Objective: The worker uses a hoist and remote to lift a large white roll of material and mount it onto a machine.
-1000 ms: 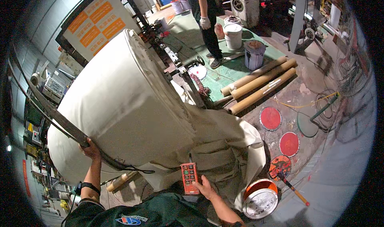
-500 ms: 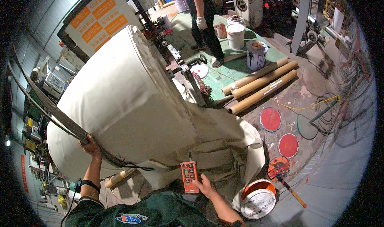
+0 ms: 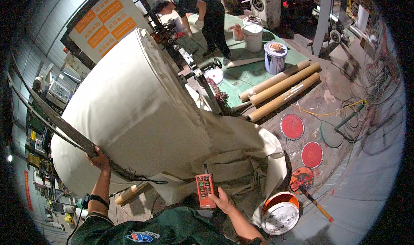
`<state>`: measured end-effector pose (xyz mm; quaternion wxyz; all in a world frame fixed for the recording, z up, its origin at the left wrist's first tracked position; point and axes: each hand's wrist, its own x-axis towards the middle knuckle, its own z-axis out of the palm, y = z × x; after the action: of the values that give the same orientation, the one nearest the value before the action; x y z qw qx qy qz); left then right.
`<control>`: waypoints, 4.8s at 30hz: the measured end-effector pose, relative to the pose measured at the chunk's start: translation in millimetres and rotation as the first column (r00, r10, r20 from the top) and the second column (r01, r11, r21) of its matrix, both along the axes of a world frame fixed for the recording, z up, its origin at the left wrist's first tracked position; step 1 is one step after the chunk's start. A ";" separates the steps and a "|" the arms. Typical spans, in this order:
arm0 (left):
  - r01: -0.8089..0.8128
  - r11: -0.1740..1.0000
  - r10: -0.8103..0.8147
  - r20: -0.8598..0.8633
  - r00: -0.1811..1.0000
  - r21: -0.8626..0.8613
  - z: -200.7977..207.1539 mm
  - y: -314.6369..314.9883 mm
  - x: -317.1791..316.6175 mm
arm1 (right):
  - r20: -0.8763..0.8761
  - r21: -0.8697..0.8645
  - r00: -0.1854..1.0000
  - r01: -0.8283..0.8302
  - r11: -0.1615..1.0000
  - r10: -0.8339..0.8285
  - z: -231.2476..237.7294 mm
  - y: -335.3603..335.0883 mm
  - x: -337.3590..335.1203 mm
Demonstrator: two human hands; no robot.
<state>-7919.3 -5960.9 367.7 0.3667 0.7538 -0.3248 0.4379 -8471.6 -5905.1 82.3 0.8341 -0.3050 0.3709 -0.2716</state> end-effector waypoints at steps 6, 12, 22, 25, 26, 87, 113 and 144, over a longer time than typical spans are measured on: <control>0.107 0.993 -0.110 -0.072 0.991 -0.051 1.6 0.1 -5.6 | -0.057 0.044 0.998 -0.036 0.998 0.039 7.5 0.8 -5.6; 0.040 0.999 -0.040 0.037 0.999 0.014 5.2 0.9 -4.1 | -0.098 -0.012 0.995 -0.007 1.000 0.006 14.8 -1.4 -3.8; 0.032 0.999 -0.032 -0.020 0.999 0.005 6.2 -1.4 -12.3 | -0.045 0.003 0.999 0.014 1.000 -0.014 20.3 -1.6 -3.6; 0.006 1.000 -0.006 0.000 1.000 0.014 4.4 1.4 -5.0 | -0.017 -0.001 1.000 -0.011 1.000 0.011 36.7 -7.3 -4.8; -0.006 1.000 0.006 -0.001 1.000 0.006 3.3 1.2 -3.3 | 0.003 -0.010 0.999 -0.035 0.999 0.035 46.5 -10.9 -6.5; -0.150 0.988 0.149 0.043 0.988 0.020 9.6 -10.8 -6.0 | -0.088 0.022 0.996 -0.011 1.000 0.012 34.0 40.2 8.6; 0.718 0.635 -0.723 -0.549 0.420 -0.286 85.9 147.9 62.5 | -0.072 -0.257 0.965 -0.263 0.930 0.253 123.7 171.0 193.3; 0.651 0.590 -0.770 -0.575 0.276 -0.477 184.7 354.9 212.5 | -0.305 -0.702 0.745 -0.597 0.388 0.593 188.3 157.6 423.7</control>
<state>-7706.8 -5606.1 552.4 0.6736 0.6040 -0.4152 -0.0953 -8048.0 -5747.5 270.5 0.6623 -0.7394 0.0871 -0.0843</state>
